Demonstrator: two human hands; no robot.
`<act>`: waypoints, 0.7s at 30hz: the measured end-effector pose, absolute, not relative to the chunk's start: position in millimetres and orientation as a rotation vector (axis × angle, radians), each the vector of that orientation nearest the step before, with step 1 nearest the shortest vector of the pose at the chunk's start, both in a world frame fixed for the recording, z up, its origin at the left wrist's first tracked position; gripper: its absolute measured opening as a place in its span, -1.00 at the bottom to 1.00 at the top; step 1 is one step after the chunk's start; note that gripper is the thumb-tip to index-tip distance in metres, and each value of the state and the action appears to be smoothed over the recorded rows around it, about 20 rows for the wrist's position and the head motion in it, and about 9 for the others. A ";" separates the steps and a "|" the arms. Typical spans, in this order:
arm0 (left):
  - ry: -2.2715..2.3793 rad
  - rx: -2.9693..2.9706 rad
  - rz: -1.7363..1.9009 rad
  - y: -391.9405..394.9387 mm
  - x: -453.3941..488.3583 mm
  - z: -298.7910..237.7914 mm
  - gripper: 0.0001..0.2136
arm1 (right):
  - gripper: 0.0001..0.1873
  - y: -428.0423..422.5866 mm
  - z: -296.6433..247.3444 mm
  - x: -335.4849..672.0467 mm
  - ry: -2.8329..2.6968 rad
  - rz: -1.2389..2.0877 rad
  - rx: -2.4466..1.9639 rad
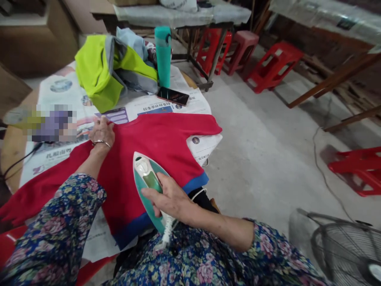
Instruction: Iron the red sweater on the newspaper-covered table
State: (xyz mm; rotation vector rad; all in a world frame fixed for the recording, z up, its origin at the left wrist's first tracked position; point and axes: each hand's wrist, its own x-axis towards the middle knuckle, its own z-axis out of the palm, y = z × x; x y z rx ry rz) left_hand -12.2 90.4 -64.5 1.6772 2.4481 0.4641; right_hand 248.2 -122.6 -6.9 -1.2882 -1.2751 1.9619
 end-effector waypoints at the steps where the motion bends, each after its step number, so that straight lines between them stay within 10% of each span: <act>1: 2.446 1.684 0.458 92.0 -13.9 -64.2 -0.62 | -0.71 -126.3 -3.1 257.1 -1.281 1.950 -1.297; 11: 2.141 2.110 0.532 39.9 48.0 -87.4 -0.38 | -0.43 -89.2 13.0 304.5 -1.041 1.608 -1.437; 21: 1.780 2.503 0.359 -80.5 100.0 -147.8 -0.26 | -0.59 -37.2 7.9 300.8 -0.999 1.657 -1.581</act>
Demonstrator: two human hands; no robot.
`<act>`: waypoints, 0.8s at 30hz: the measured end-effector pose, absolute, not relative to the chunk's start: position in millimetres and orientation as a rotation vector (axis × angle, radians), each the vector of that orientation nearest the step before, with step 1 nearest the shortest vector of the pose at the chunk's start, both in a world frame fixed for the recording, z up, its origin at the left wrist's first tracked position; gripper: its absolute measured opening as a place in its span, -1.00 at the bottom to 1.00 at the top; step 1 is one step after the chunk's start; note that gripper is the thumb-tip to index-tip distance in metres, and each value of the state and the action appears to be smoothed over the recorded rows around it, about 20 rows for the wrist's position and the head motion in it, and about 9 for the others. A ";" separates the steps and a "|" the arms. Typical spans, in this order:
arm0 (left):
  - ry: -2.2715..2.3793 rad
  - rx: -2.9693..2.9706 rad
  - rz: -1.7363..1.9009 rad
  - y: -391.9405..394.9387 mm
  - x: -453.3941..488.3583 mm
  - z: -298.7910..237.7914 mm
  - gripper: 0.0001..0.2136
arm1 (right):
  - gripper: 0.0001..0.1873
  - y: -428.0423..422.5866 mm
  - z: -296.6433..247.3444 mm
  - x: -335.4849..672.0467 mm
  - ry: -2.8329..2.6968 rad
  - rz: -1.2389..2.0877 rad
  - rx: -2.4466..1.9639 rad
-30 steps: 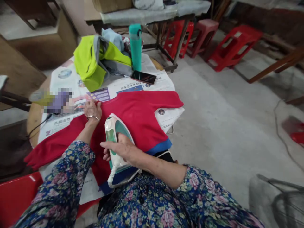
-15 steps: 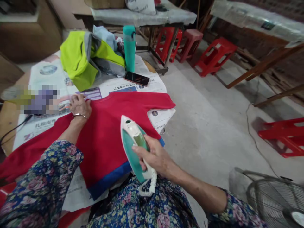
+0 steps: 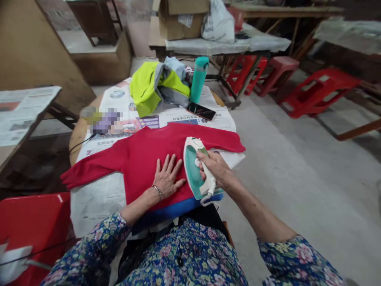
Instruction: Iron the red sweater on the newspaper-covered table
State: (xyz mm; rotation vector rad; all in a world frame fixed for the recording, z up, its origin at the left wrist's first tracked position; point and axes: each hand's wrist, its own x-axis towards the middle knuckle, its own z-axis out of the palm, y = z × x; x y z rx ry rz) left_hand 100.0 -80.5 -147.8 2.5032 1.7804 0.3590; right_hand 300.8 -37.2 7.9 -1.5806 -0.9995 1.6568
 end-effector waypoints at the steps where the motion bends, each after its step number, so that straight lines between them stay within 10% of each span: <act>1: 1.764 2.514 0.372 -86.1 99.0 -148.7 -0.26 | -0.60 -33.3 6.9 301.6 -0.996 1.633 -1.597; 18: 1.233 2.075 0.880 -109.3 87.2 -137.1 -0.73 | -0.64 4.5 18.1 300.4 -1.092 1.507 -1.621; 24: 1.435 0.771 1.610 -79.1 41.6 -106.3 -0.34 | -0.64 15.5 8.8 300.6 -1.056 1.557 -1.631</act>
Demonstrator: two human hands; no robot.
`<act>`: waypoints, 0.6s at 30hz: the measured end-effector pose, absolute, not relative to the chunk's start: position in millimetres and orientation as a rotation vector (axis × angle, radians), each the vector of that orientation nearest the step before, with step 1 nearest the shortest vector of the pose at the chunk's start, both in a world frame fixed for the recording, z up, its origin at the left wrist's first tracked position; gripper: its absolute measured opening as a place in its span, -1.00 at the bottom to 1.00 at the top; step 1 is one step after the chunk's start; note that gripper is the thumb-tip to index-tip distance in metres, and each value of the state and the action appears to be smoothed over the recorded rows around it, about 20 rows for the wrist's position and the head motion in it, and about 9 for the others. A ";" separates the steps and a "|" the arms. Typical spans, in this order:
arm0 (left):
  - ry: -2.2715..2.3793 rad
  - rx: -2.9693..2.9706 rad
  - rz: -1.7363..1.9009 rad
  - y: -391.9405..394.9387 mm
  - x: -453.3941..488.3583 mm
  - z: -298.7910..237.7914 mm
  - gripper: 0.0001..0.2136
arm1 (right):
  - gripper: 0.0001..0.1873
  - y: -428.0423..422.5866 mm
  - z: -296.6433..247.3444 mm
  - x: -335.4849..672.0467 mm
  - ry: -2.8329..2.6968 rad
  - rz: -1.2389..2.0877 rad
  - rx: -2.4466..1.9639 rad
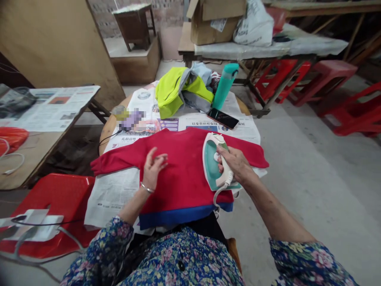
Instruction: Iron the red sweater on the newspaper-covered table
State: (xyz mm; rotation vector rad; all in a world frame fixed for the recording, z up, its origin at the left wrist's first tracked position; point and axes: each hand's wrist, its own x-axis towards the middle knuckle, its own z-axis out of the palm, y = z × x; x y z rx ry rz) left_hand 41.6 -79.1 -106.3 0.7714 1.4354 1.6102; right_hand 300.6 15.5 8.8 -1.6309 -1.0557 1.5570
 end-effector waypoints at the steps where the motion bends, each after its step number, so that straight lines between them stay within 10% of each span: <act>1: 1.432 0.598 1.659 -69.3 28.2 -97.5 -0.26 | -0.65 15.3 8.4 301.5 -1.057 1.557 -1.632; 8: 1.426 0.278 1.654 -18.8 -33.8 -59.6 0.03 | -0.65 15.0 3.6 306.1 -1.087 1.620 -1.580; 18: 1.661 0.521 1.557 -5.0 -34.9 -68.6 -0.15 | -0.68 11.9 12.7 297.1 -1.087 1.611 -1.598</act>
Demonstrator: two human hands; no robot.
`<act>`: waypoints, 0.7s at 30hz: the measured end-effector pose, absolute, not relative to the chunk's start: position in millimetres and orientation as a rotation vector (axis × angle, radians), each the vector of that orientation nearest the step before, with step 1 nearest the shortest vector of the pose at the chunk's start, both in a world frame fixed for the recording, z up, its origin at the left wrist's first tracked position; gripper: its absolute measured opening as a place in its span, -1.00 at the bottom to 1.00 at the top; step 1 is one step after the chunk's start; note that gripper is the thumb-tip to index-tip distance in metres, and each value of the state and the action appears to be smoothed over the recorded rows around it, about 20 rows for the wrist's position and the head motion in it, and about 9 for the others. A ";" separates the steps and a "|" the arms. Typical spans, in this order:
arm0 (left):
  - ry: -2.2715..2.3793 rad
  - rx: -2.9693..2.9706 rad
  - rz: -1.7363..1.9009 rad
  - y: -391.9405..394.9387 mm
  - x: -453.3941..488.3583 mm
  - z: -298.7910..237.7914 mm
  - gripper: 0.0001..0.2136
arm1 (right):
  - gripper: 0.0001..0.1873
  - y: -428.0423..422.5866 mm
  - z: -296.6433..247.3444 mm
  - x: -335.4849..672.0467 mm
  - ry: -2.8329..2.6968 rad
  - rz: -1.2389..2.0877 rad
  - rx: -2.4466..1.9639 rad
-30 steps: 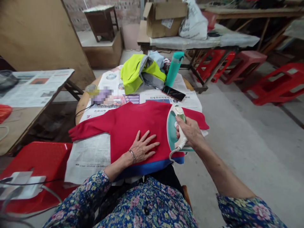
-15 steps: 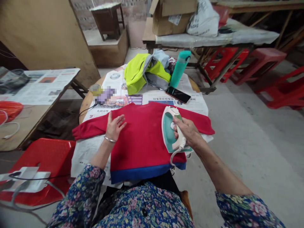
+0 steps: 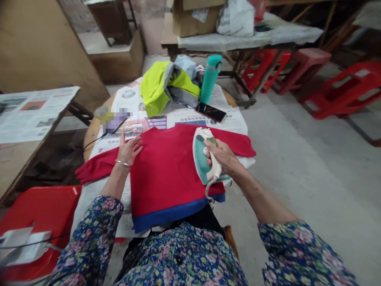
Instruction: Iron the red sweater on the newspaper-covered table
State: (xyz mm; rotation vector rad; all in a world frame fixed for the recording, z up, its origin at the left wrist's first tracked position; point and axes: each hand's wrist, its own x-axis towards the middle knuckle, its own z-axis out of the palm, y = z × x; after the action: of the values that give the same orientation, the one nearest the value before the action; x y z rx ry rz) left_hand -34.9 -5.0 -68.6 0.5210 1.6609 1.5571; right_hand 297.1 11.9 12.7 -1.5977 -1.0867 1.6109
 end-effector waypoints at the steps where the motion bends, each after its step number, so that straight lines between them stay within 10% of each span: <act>1: 1.731 0.672 1.523 -4.1 -27.8 -73.5 -0.20 | -0.70 11.7 13.1 296.1 -1.085 1.606 -1.601; 8: 1.903 1.991 0.793 -0.4 73.7 -112.1 -0.44 | -0.63 23.1 9.5 302.7 -1.193 1.663 -1.511; 21: 2.002 2.221 0.401 -1.6 99.9 -131.0 -0.23 | -0.56 65.4 1.3 297.4 -1.552 1.388 -1.506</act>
State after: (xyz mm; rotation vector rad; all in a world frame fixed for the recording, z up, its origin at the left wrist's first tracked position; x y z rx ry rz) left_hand 99.9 -1.6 -131.0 2.2209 2.0021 0.4011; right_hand 297.4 65.4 1.3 -1.5064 -1.5516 1.3884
